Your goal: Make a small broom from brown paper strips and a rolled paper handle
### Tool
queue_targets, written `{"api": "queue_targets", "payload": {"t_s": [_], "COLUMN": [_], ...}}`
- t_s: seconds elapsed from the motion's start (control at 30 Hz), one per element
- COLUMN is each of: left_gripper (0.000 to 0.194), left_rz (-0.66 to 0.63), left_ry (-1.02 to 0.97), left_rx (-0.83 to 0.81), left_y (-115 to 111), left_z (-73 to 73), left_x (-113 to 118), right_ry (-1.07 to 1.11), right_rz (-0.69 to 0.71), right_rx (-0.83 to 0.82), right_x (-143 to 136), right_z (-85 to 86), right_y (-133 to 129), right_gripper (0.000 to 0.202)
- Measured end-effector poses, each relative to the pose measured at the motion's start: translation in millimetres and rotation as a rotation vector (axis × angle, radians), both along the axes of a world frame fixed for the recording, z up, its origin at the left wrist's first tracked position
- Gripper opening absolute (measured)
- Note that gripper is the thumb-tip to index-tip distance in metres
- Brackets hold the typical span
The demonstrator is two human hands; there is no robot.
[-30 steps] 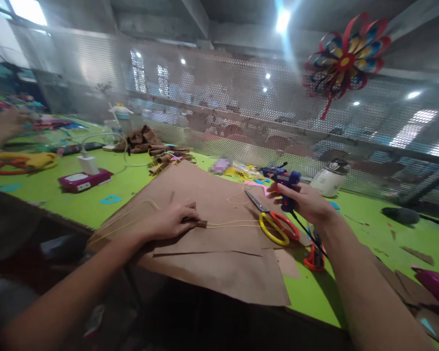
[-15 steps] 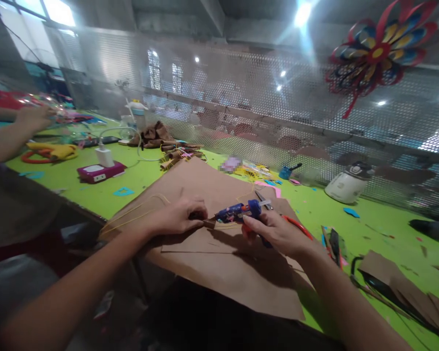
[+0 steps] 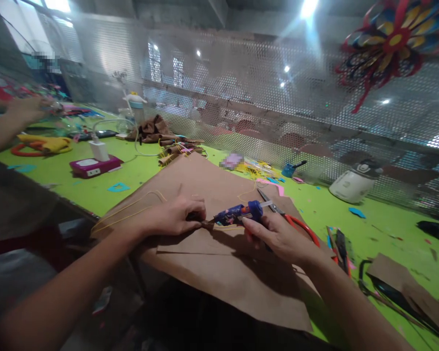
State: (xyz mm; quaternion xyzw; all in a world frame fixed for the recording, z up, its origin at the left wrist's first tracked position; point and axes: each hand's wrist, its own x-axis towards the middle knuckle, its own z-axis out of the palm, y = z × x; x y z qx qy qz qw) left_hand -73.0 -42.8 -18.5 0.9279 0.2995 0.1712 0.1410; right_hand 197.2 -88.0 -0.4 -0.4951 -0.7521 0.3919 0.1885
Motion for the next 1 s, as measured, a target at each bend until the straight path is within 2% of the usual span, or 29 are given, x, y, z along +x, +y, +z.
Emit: {"api": "queue_targets", "payload": {"t_s": [0.27,0.53,0.67,0.83,1.0], "left_gripper": [0.008,0.008,0.008,0.011,0.010], "left_rz": [0.035,0.037,0.031,0.039,0.042], "left_ry": [0.027,0.022,0.015,0.031,0.039], "left_rx": [-0.021,-0.027,-0.030,-0.048,-0.041], "left_y": [1,2,1,2,3], "left_z": [-1.9,-2.0,-1.8,-1.9,-2.3], "left_x": [0,-1,-1,-1,-2], "right_ry": [-0.054,-0.181,-0.141,-0.092,-0.106], "right_rz": [-0.057,-0.064,-0.042,-0.091,-0.089], "right_rx": [0.055,0.124,0.153,0.155,0.170], "right_x": [0,6,1,-10,-5], "right_z": [-7.2,1.8,0.5,-3.3,-4.1], "right_y": [0,-2,-3,-6,-3], "right_gripper": [0.047,0.049,0.045,0.042,0.043]}}
